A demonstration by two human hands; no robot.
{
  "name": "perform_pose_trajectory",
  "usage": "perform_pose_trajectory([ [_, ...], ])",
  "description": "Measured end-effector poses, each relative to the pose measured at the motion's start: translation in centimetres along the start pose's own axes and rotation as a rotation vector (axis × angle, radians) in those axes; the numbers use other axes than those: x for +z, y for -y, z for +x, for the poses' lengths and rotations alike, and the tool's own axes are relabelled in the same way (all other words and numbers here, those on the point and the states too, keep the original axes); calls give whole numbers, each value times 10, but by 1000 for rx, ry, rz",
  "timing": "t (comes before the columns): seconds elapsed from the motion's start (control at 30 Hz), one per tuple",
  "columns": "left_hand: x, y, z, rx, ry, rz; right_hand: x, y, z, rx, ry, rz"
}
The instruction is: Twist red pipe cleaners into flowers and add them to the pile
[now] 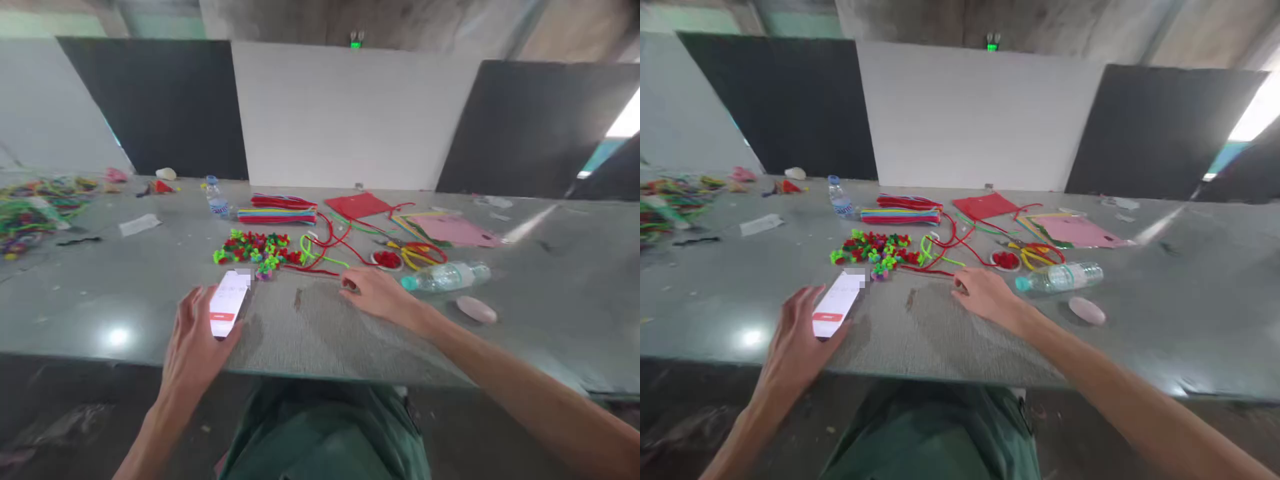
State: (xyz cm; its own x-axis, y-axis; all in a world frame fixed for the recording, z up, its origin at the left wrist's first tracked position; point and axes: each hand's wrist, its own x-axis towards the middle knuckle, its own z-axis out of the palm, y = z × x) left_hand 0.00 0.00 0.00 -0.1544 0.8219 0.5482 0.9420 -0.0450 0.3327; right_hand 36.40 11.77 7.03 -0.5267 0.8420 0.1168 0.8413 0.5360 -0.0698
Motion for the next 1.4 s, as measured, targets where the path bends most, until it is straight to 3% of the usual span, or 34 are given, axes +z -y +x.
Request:
perform_pose_trajectory([
  [0.1,-3,-7,0,-14,6,11,12,1,25,-27,-134,-47],
  [0.2,-6,-12,0,-26,-8,34,26,1,32,-103,-250,-50],
  [0.37,-8,-19,-3,42,-153,101,41,2,24,-190,-248,15],
  [0.47,-8,-37,-6,161,-253,103,44,3,25,-233,-231,15],
  [0.53,-7,-60,-2,342,-164,-15,44,2,27,-231,-227,10],
  [0.63,0,-101,22,606,211,-124,46,0,29,-231,-247,39],
  [0.7,9,-127,48,632,378,-39,47,-1,29,-224,-266,77],
  [0.87,41,-165,103,617,472,260,46,-2,31,-106,-208,118],
  [1.03,62,-159,112,635,485,331,40,-5,33,-68,-131,213],
  [1.23,69,-144,111,703,368,299,40,-8,32,-72,-151,188],
  [1.4,75,-143,111,728,368,245,41,-11,34,-129,-164,158],
])
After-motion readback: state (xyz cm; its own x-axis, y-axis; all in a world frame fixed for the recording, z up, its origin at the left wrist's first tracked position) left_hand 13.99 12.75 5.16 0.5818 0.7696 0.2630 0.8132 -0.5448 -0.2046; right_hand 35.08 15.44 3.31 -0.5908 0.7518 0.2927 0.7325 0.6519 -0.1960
